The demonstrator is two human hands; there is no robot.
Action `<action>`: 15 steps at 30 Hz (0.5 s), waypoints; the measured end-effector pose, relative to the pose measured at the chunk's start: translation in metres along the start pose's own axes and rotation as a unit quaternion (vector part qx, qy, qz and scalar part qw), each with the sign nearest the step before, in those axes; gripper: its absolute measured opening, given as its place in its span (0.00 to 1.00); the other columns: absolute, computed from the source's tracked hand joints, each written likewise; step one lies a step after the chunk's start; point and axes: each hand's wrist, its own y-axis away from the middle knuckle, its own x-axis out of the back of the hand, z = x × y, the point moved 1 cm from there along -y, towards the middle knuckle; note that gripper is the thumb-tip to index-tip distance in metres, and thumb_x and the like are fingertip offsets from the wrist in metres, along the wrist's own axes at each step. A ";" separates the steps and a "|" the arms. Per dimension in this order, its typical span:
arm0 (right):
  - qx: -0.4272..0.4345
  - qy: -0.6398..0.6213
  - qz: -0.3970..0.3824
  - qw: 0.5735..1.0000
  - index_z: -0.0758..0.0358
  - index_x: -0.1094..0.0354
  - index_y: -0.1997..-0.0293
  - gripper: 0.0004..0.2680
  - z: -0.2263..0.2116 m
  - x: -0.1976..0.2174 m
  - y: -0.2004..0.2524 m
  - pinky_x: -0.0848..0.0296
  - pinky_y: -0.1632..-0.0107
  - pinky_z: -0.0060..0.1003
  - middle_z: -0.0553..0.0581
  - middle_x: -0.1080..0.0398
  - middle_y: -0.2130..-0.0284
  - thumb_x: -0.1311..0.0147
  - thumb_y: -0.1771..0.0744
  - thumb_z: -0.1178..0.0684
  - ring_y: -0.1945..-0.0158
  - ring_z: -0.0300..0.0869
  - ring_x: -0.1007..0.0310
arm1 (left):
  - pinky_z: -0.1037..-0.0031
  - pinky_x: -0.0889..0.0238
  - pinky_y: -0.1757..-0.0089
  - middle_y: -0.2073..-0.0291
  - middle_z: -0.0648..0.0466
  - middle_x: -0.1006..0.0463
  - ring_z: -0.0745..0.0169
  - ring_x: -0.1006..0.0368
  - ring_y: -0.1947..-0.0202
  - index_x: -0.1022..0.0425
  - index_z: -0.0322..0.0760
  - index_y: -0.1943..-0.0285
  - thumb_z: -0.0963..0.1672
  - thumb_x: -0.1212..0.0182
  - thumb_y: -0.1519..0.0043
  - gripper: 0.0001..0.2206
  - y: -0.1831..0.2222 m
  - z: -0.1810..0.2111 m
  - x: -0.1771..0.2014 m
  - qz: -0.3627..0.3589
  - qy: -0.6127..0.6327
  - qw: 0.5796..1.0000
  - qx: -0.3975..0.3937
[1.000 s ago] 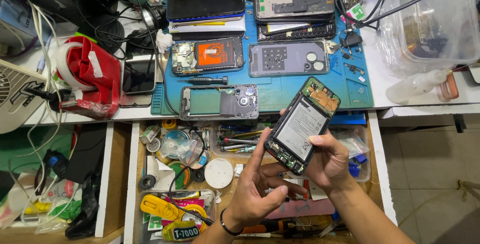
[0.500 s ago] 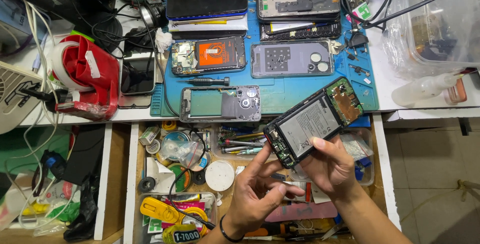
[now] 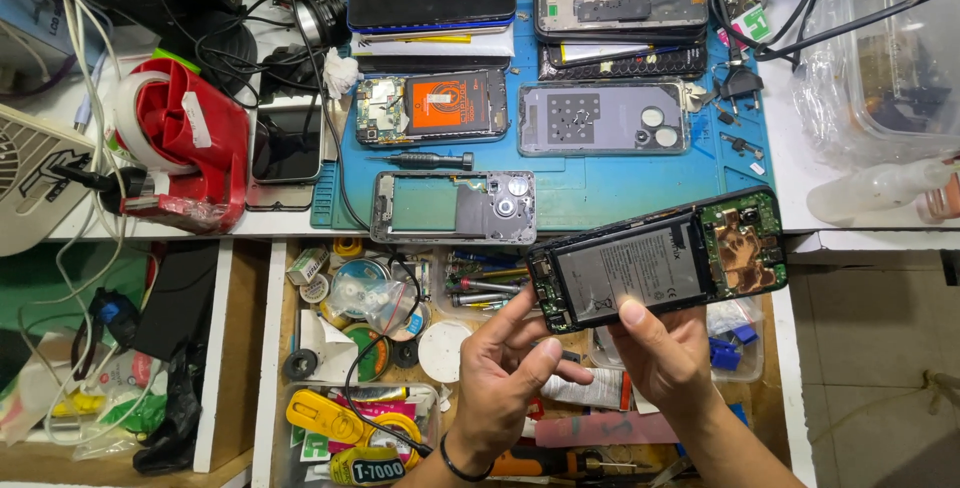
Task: Inspecting a disassembled mobile phone and using another smartphone to document the repair process.
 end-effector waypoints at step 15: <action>0.008 -0.053 -0.048 0.997 0.68 0.30 0.75 0.07 -0.001 -0.015 0.003 0.19 0.53 0.37 0.61 0.23 0.71 0.43 0.34 0.63 0.60 0.49 0.21 | 0.77 0.44 0.90 0.79 0.41 0.20 0.64 0.39 0.94 0.33 0.27 0.35 0.40 0.37 0.37 0.21 0.000 -0.007 0.012 0.069 -0.046 0.997 0.007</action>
